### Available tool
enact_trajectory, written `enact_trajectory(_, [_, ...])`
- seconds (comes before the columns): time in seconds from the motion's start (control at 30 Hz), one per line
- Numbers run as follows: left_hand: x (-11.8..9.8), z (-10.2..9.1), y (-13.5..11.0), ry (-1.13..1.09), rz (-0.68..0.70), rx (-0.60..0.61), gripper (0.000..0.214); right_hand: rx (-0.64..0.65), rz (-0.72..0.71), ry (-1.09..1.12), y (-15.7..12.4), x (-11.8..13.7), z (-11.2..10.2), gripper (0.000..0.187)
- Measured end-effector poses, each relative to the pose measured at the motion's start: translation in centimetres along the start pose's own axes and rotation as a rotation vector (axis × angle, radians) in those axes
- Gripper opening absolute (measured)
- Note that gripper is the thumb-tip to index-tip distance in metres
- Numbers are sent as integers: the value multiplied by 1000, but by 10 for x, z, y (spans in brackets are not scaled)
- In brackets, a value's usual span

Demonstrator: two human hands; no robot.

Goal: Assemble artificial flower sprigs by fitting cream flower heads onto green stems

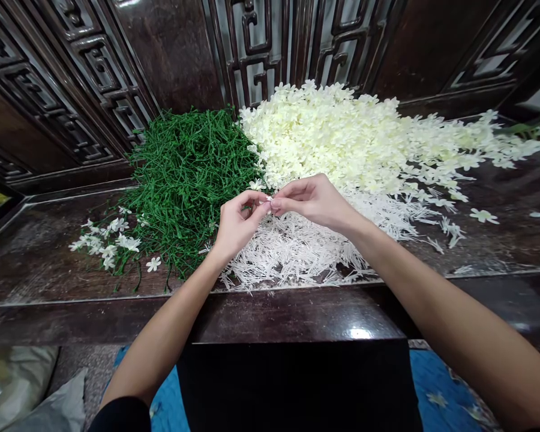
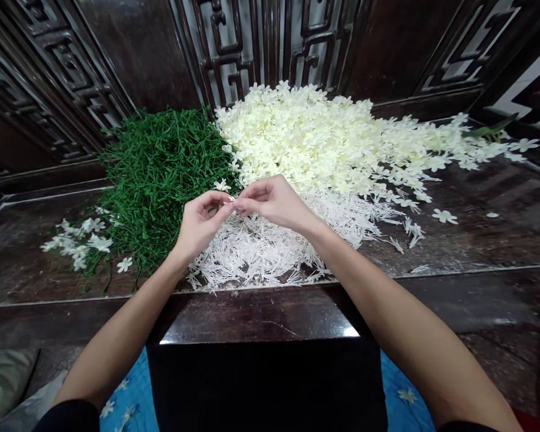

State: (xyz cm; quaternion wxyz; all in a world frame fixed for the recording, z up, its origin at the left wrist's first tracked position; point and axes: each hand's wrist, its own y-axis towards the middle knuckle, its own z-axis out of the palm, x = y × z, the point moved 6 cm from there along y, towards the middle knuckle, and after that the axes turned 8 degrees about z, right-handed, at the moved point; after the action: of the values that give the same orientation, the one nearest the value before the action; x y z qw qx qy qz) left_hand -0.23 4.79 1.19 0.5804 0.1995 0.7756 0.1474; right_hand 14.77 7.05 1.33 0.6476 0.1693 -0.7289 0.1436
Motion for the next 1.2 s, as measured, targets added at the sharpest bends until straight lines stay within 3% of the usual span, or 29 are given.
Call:
enact_trajectory(0.1, [-3, -2, 1, -15, -11, -11, 6, -27, -15, 2, 0, 4, -3, 24])
enact_trajectory(0.23, [-3, -5, 1, -84, -29, -46, 8, -166, 12, -40, -1, 5, -14, 25])
enact_trajectory(0.43, [7, -3, 1, -213, -102, -42, 10, 42, -30, -103, -5, 12, -2, 21])
enact_trajectory(0.77, [6, -2, 2, -173, -80, 10, 12, -75, -76, -73, -8, 17, -1, 21])
enact_trajectory(1.2, [11, -1, 1, -213, -144, 4, 15, -184, -183, -313, -11, 19, 0, 16])
